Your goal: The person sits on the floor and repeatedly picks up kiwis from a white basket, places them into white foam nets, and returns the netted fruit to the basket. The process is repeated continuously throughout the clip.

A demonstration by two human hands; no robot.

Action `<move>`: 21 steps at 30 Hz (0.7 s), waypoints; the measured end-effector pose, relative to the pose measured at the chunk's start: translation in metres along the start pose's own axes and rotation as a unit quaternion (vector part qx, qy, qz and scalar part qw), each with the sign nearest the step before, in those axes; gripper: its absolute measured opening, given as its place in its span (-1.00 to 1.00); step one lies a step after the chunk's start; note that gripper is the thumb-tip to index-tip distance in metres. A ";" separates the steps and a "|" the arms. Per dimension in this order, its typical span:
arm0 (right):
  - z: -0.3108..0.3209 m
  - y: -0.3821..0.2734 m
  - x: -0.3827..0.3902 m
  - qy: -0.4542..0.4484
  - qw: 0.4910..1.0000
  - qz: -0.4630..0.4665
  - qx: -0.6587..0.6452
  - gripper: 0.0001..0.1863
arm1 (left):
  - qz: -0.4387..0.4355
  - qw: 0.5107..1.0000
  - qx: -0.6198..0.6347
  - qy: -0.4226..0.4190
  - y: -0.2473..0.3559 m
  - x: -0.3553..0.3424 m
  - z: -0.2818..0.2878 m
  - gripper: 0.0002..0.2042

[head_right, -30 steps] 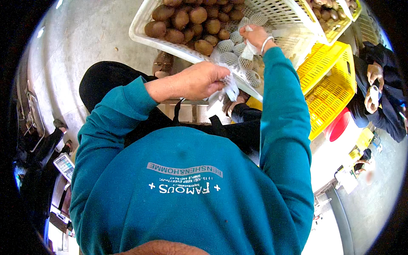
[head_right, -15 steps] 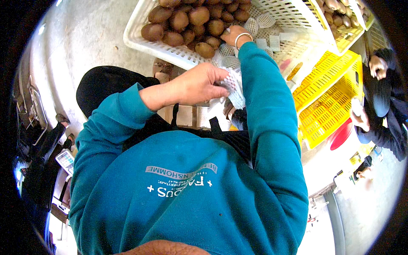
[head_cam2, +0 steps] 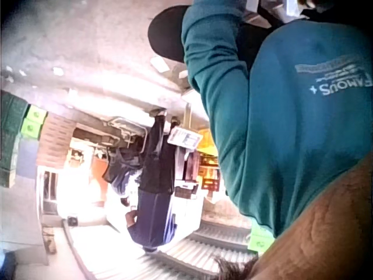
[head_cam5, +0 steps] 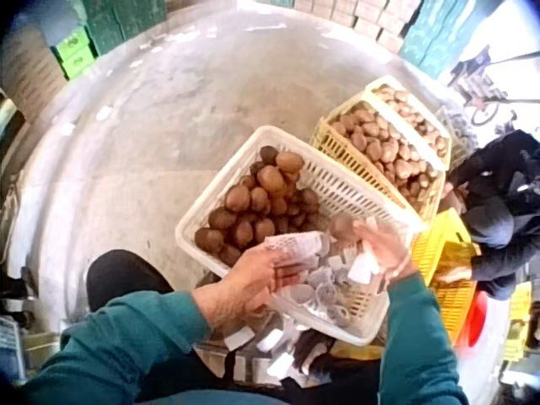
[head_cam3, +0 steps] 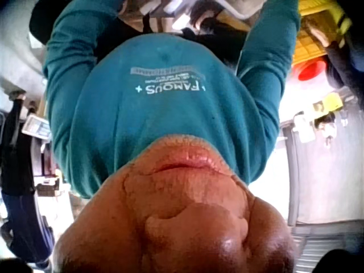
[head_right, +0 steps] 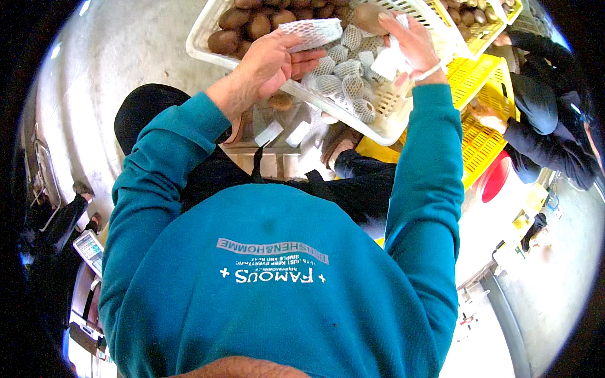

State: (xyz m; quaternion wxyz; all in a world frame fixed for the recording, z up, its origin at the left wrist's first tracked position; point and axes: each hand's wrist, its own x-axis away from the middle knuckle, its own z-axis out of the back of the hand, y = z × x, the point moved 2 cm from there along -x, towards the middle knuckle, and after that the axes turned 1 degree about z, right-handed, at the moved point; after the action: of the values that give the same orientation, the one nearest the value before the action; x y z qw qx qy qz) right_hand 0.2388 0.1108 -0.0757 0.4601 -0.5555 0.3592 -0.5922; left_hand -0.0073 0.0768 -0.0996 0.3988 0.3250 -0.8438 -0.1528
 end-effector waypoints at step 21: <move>-0.036 -0.031 0.091 0.084 0.983 0.031 -0.158 -0.74 | -0.043 0.971 -0.073 -0.224 0.008 0.036 -0.027 -0.59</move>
State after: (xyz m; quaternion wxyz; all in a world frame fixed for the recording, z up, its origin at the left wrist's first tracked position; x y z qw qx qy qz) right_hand 0.2022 0.0315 -0.0210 0.3528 -0.5580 0.5028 -0.5580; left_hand -0.0064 0.0587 -0.0579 0.2150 0.2886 -0.8835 -0.2999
